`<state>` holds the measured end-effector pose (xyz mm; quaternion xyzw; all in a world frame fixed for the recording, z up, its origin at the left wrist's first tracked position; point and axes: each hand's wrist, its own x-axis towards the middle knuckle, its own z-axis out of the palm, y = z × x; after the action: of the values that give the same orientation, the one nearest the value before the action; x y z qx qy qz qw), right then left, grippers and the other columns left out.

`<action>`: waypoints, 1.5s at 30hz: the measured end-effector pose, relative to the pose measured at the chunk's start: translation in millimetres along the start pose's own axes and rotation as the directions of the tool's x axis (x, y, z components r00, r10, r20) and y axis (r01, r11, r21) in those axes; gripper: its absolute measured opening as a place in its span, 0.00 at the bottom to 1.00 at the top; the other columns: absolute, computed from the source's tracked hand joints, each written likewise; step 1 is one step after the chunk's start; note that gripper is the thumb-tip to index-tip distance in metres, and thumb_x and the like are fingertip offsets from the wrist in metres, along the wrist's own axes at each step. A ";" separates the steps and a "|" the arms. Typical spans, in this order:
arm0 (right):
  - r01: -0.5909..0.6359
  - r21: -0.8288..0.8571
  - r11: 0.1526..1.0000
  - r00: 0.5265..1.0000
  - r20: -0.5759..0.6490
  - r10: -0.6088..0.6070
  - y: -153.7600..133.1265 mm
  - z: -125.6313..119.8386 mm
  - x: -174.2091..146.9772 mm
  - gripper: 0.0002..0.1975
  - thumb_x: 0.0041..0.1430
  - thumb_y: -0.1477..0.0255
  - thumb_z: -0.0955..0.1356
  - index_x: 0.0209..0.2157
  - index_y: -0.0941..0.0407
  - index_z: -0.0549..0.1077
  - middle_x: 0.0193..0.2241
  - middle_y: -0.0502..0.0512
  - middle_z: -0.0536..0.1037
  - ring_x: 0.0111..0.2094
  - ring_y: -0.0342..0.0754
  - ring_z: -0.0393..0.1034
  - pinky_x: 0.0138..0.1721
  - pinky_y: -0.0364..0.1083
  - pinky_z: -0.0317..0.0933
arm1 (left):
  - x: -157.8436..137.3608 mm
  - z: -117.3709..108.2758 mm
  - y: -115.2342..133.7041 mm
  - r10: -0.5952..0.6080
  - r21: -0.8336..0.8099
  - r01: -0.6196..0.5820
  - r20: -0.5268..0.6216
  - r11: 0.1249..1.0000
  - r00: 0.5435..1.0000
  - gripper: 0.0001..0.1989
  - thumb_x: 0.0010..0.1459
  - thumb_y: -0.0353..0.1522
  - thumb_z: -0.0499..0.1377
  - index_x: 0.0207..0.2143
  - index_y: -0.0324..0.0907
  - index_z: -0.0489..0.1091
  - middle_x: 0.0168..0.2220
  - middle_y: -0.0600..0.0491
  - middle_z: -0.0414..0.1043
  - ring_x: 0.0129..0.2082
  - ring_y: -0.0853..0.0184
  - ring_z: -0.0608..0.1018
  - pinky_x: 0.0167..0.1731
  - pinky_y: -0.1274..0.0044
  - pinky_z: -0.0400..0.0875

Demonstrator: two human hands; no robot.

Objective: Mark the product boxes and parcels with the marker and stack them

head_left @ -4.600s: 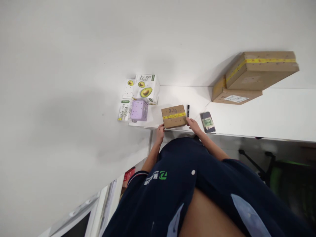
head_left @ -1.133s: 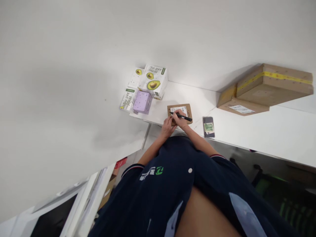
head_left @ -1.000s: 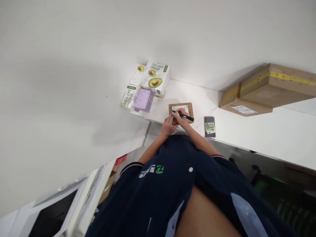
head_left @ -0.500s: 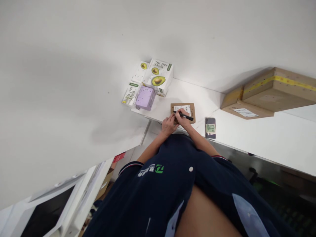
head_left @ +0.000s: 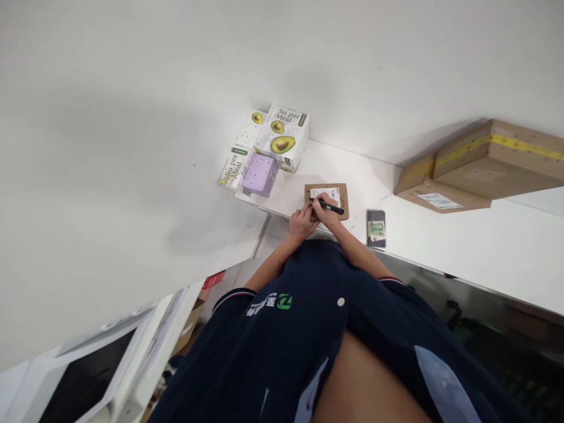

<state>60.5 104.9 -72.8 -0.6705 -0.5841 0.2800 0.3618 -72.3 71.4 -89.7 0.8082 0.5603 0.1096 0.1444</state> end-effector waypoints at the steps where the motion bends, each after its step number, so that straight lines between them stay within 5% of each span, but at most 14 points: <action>1: -0.002 0.002 1.000 1.000 0.003 0.002 -0.3 -0.2 -0.1 0.07 0.59 0.63 0.62 0.29 0.50 0.64 0.26 0.51 0.75 0.30 0.50 0.69 0.39 0.49 0.66 | 0.0 -0.6 0.3 0.001 0.000 -0.001 0.002 1.000 1.000 0.27 0.63 0.43 0.59 0.60 0.39 0.69 0.65 0.43 0.68 0.50 0.54 0.78 0.49 0.66 0.73; 10: -0.050 0.070 0.996 0.999 0.002 0.050 -5.7 -3.5 0.1 0.07 0.59 0.66 0.64 0.28 0.50 0.63 0.25 0.49 0.73 0.30 0.49 0.70 0.41 0.49 0.67 | -0.3 -0.3 -0.1 0.003 0.009 -0.003 0.002 1.000 1.000 0.27 0.63 0.43 0.59 0.61 0.40 0.69 0.65 0.43 0.67 0.50 0.54 0.79 0.49 0.66 0.73; 14: -0.145 0.209 0.967 0.985 -0.057 0.160 -5.8 -2.4 -0.1 0.08 0.61 0.63 0.64 0.29 0.50 0.65 0.25 0.48 0.73 0.30 0.47 0.70 0.39 0.47 0.69 | -0.5 -1.1 -0.1 -0.006 -0.022 0.006 -0.003 1.000 1.000 0.27 0.62 0.43 0.60 0.60 0.40 0.69 0.65 0.43 0.67 0.51 0.53 0.78 0.51 0.65 0.73; 17: -0.240 0.452 0.859 0.939 -0.114 0.323 -1.6 -11.2 1.9 0.10 0.62 0.59 0.63 0.34 0.51 0.65 0.24 0.45 0.70 0.24 0.44 0.68 0.28 0.44 0.67 | -0.7 -1.6 0.2 -0.015 -0.036 0.015 -0.005 0.999 1.000 0.28 0.61 0.43 0.62 0.60 0.40 0.69 0.64 0.41 0.68 0.52 0.53 0.78 0.51 0.64 0.73; 23: -0.136 0.650 0.748 0.774 -0.402 0.489 42.0 -72.4 8.5 0.12 0.62 0.58 0.64 0.37 0.52 0.66 0.22 0.43 0.68 0.19 0.39 0.64 0.20 0.38 0.61 | -0.3 0.0 0.4 -0.018 -0.047 0.017 -0.010 0.999 1.000 0.27 0.61 0.43 0.62 0.60 0.41 0.69 0.64 0.42 0.68 0.52 0.53 0.78 0.52 0.64 0.73; 26: -0.387 0.509 0.769 0.728 -0.343 0.593 76.9 -98.7 1.9 0.07 0.59 0.65 0.67 0.34 0.55 0.69 0.20 0.44 0.69 0.20 0.40 0.66 0.22 0.38 0.63 | 0.3 -0.6 0.9 -0.018 -0.057 0.017 -0.012 0.998 1.000 0.27 0.61 0.42 0.62 0.59 0.40 0.69 0.64 0.41 0.68 0.53 0.53 0.78 0.52 0.64 0.73; 29: -0.665 0.027 0.747 0.743 -0.079 0.665 104.1 -103.0 -11.2 0.06 0.56 0.72 0.68 0.26 0.57 0.71 0.16 0.46 0.68 0.20 0.42 0.68 0.26 0.40 0.65 | 0.8 -1.4 1.1 -0.013 -0.059 0.012 -0.020 0.998 1.000 0.26 0.61 0.41 0.62 0.59 0.40 0.69 0.64 0.41 0.69 0.53 0.53 0.78 0.52 0.64 0.73; 31: -0.683 -0.194 0.704 0.713 0.034 0.700 114.6 -95.4 -18.7 0.10 0.54 0.73 0.69 0.20 0.57 0.70 0.12 0.48 0.67 0.21 0.45 0.70 0.28 0.42 0.66 | 0.8 -1.4 1.0 -0.010 -0.054 0.009 -0.027 0.998 1.000 0.26 0.61 0.42 0.62 0.59 0.40 0.69 0.64 0.41 0.69 0.53 0.53 0.78 0.52 0.64 0.73; 36: -0.663 -0.325 0.674 0.698 0.058 0.714 124.3 -71.9 -22.5 0.15 0.55 0.69 0.72 0.18 0.56 0.69 0.17 0.57 0.74 0.35 0.56 0.78 0.41 0.48 0.67 | -0.3 -0.7 0.5 -0.016 -0.048 0.014 -0.031 0.999 0.999 0.27 0.61 0.42 0.62 0.59 0.41 0.69 0.64 0.43 0.68 0.53 0.53 0.78 0.53 0.64 0.73; 40: -0.640 -0.375 0.670 0.721 0.007 0.693 128.8 -71.0 -20.3 0.12 0.59 0.63 0.71 0.31 0.59 0.75 0.33 0.65 0.81 0.45 0.58 0.76 0.47 0.49 0.65 | -0.9 -0.4 -0.2 -0.016 -0.051 0.014 -0.032 0.999 0.999 0.26 0.62 0.42 0.61 0.60 0.41 0.69 0.64 0.42 0.68 0.54 0.53 0.78 0.53 0.64 0.73; 45: -0.658 -0.410 0.632 0.738 -0.183 0.649 130.0 -91.3 -40.9 0.23 0.63 0.61 0.67 0.54 0.63 0.70 0.48 0.70 0.77 0.52 0.60 0.71 0.53 0.52 0.62 | -1.7 -2.7 0.4 -0.017 -0.056 0.017 -0.009 0.998 1.000 0.26 0.62 0.41 0.61 0.60 0.40 0.68 0.63 0.41 0.69 0.54 0.53 0.78 0.53 0.63 0.73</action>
<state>202.2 42.8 -127.2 -0.9029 -0.3463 0.2430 0.0762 -73.5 70.0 -87.1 0.7986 0.5644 0.1277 0.1654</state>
